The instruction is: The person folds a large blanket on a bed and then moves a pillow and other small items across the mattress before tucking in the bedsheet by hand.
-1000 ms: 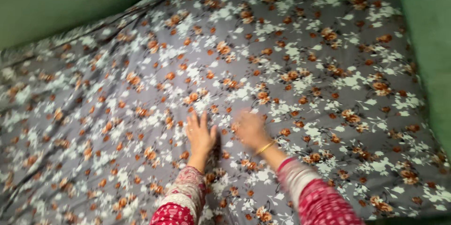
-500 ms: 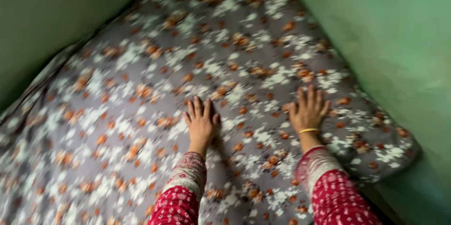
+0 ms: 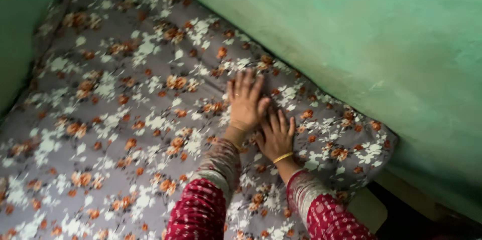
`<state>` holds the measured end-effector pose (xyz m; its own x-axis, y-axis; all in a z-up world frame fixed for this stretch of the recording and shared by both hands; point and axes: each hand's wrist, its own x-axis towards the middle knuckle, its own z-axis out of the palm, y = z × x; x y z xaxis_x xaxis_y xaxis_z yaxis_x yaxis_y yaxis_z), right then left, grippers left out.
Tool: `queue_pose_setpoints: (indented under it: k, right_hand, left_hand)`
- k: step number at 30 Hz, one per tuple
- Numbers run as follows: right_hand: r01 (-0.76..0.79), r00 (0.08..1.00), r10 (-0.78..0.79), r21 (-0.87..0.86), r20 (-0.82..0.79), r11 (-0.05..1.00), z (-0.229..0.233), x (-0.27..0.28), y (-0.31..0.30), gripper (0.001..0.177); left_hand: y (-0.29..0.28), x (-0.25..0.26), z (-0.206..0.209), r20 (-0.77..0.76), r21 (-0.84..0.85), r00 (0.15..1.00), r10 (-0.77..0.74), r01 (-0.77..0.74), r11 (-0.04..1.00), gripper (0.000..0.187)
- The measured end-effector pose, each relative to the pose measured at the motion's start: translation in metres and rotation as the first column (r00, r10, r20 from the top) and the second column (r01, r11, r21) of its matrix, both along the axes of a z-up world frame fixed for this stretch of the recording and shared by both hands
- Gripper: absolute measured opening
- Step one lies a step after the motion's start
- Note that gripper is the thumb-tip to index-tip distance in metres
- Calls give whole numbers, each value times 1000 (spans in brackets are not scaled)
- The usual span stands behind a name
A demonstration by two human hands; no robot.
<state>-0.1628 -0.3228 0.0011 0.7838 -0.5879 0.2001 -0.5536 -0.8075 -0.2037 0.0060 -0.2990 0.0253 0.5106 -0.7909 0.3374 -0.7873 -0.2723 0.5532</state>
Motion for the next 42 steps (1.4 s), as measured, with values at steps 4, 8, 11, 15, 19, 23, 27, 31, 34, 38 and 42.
queue_pose_setpoints:
  k: [4,8,11,15,19,23,27,31,34,38,42]
  right_hand:
    - [-31,999,32,13,-20,999,0,-6,3,57]
    - [-36,999,37,-35,23,999,4,-3,2,60]
    - [-43,998,44,-31,39,999,5,-2,3,61]
    - [-50,999,50,-30,-6,998,1,-4,1,59]
    - [-40,999,41,-48,24,998,0,1,1,56]
    - [-21,999,20,-38,-43,999,0,-1,5,61]
    - [-18,997,17,-18,-69,1000,-2,0,2,64]
    - [-32,995,28,-48,-91,998,-6,-4,4,64]
    - [-40,995,35,-57,-90,998,-9,-5,5,63]
    - [-42,997,35,-105,-69,994,-12,-3,4,64]
    - [-80,996,74,-129,-52,988,-15,-8,5,61]
  left_hand:
    - [-36,46,26,89,255,996,-18,-5,967,59]
    - [-95,65,54,52,618,989,-137,76,783,54]
    - [-117,47,61,45,702,984,-170,90,706,56]
    - [-93,39,46,-114,474,961,-252,275,837,64]
    - [-29,94,24,111,329,994,-13,-25,944,64]
    - [42,192,10,88,540,970,227,-238,807,72]
    - [117,269,5,160,592,903,398,-410,694,73]
    - [207,287,-13,185,531,676,714,-680,506,67]
    - [248,259,-30,213,268,572,793,-814,515,74]
    - [245,123,-34,61,355,925,376,-372,858,65]
    - [300,79,-25,-54,235,997,48,-34,972,63]
